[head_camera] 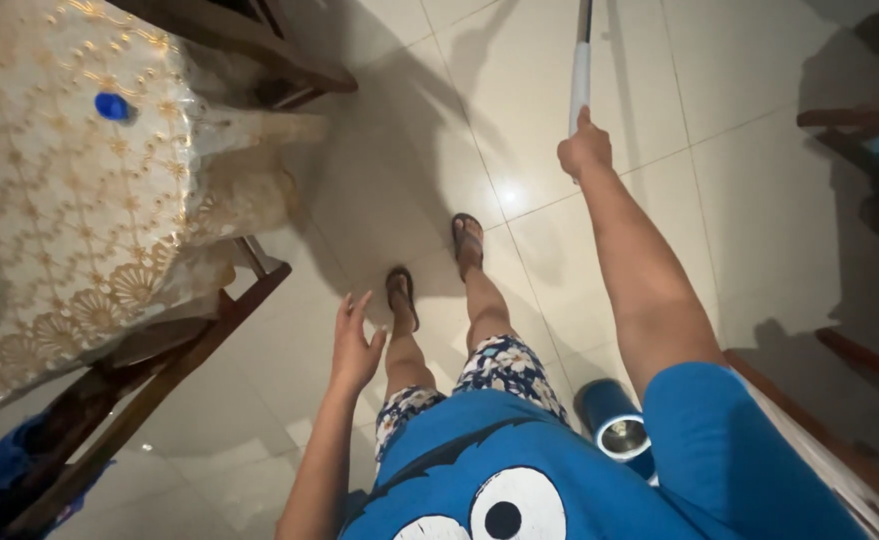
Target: The person spins a mop head in a bucket of water and then mops the tiled floor, moving around the room.
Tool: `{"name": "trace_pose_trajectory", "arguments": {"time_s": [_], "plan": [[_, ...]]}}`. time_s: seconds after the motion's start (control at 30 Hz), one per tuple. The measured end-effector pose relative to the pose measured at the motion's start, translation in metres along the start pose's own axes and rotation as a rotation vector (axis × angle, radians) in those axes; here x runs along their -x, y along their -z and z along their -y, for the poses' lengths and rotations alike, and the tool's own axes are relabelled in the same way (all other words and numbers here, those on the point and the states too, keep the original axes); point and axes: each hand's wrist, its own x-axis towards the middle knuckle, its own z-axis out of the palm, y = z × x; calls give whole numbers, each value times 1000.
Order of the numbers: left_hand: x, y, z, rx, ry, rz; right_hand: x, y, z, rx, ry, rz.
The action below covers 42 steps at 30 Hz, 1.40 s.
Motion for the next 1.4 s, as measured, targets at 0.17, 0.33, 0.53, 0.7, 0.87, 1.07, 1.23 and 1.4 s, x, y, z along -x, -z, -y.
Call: {"name": "trace_pose_trajectory", "arguments": {"time_s": [0.17,0.33,0.53,0.7,0.87,1.07,1.23,1.4], "plan": [[-12,-6,-23,-13,-41,29,13,5,-9,181,10,13],[-27,-6,-51,-38,-96,72,41,8,-53,260,24,41],[-28,-7,-59,-130,-268,103,102,-44,-158,358,66,70],[-20,5,-37,-147,-468,114,204,-123,-245,373,-69,148],[-12,10,12,-198,-648,187,343,-201,-317,290,-187,147],[16,-6,52,-273,-682,275,513,-290,-374,191,-318,186],[32,-34,65,-290,-751,330,551,-317,-372,94,-398,165],[51,-30,40,-337,-763,333,503,-325,-360,31,-422,51]]}}
